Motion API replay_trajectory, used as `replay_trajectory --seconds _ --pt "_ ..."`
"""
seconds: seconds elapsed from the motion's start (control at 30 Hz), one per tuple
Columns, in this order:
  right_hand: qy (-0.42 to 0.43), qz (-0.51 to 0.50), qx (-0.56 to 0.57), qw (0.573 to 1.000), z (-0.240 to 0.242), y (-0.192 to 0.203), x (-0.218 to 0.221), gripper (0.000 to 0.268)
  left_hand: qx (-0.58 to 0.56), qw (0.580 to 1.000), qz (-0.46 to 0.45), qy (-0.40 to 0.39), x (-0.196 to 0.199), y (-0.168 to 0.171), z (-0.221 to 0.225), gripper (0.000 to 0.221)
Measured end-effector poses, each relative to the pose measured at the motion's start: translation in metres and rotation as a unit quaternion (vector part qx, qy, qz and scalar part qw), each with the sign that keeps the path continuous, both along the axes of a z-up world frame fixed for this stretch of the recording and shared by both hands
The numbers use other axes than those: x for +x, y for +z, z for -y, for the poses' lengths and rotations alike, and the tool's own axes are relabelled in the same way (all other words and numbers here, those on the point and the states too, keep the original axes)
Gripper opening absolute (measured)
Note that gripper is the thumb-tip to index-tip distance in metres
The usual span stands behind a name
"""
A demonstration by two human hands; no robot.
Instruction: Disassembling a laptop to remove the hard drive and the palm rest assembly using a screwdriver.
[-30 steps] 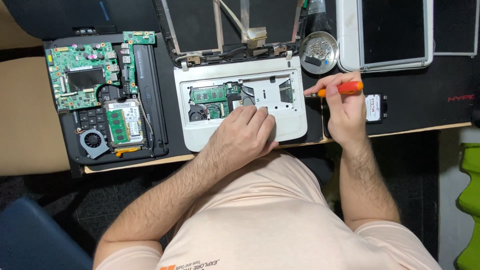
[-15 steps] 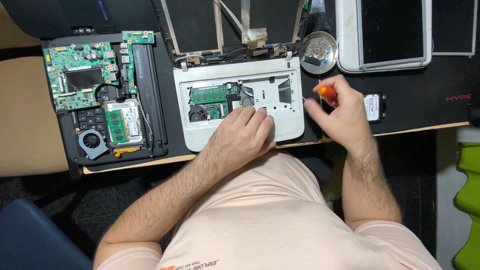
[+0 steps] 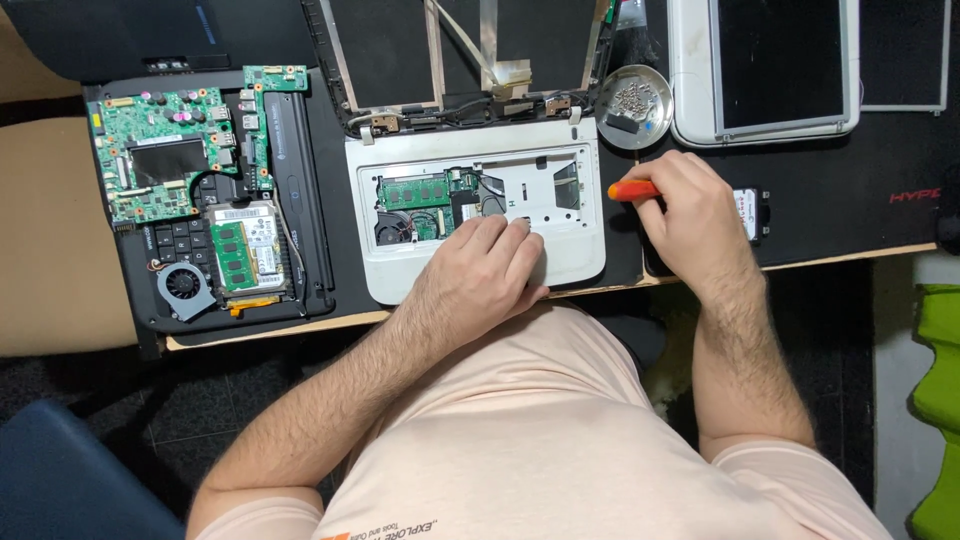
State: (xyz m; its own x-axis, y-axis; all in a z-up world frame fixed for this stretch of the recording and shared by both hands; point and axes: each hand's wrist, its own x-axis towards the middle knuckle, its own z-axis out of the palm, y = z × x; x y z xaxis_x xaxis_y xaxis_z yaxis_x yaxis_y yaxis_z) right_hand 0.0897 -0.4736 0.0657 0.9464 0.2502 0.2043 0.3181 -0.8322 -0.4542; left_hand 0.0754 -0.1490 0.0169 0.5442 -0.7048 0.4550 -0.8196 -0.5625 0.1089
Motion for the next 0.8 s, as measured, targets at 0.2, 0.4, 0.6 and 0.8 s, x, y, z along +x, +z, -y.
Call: replay_trajectory --seconds 0.2,0.4,0.6,0.8 --pt "0.031 0.01 0.143 0.989 -0.029 0.012 -0.02 0.019 -0.143 0.978 -0.151 -0.008 -0.001 0.041 -0.002 0.052" --pt "0.106 0.022 0.237 0.965 -0.072 0.017 -0.037 0.007 -0.322 0.86 -0.395 0.012 -0.011 0.048 0.004 0.009" --pt "0.145 0.015 0.26 0.955 -0.08 0.009 -0.037 0.007 -0.365 0.774 -0.518 0.006 -0.015 0.056 -0.008 0.009" --pt "0.162 -0.047 0.403 0.9 -0.073 -0.002 -0.04 0.036 -0.388 0.754 -0.529 -0.004 -0.019 0.052 -0.015 0.012"
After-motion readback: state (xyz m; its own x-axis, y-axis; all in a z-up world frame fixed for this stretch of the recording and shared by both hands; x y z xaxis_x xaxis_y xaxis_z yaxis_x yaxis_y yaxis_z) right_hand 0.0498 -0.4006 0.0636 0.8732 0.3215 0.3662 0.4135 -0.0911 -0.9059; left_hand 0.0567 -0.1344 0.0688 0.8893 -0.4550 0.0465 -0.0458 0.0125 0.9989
